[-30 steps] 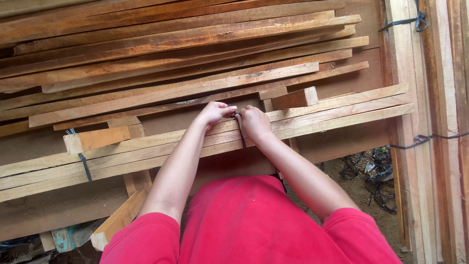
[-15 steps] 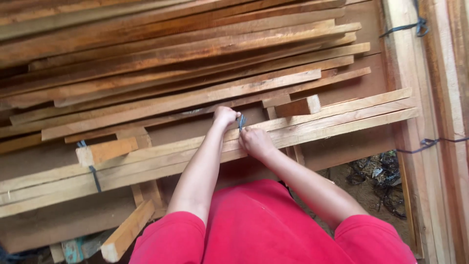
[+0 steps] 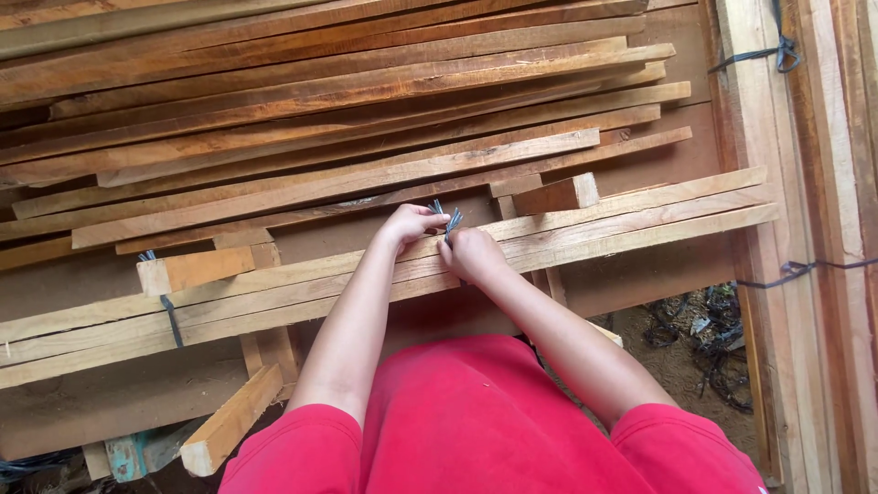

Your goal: Tying a bundle of thin wood planks together with a plastic strap.

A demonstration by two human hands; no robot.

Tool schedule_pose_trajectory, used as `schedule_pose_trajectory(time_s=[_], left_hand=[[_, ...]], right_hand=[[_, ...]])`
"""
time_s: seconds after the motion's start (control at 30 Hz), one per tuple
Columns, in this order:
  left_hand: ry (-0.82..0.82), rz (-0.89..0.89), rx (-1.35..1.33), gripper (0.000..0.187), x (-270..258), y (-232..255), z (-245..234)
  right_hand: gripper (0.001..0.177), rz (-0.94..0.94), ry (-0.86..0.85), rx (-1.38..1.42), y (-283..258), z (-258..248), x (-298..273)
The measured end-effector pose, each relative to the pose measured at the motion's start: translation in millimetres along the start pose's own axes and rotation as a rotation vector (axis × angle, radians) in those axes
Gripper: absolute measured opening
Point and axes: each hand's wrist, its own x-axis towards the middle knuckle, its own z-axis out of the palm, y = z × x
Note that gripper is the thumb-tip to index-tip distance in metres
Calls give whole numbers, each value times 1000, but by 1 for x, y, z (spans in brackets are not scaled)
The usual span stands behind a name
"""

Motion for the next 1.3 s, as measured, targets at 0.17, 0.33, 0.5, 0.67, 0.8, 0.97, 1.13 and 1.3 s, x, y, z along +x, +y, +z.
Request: schedule_pose_trajectory(time_s=[0.17,0.33,0.5,0.67,0.8,0.97,1.13,1.3], left_hand=[[152,-5,167,22,17,-10,14],[328,-30,405,21,7,-3,19],[303,-28,465,25,9,-2,17],[411,253,431,27,-30,5,12],[462,250,619,32,-58,8,-27],[350,181,712,41,-72,-9,-92],[-11,-1,678,87,-101,-4,-112],[-201,-173,886,102,-58,-36,-117]], right_hand=[[37,2,110,49,2,3,-12],[30,22,309,-13,-7,26,-22],[28,-76,417,-35,-5,23,-23],[37,32,263,65,-6,5,-20],[46,-51,483,-65,-2,-4,-2],[36,-378,343,-128,-16,-20,36],[67,-291,-291,-121,-11,-14,75],[99,73,-757,17,-23,-23,83]])
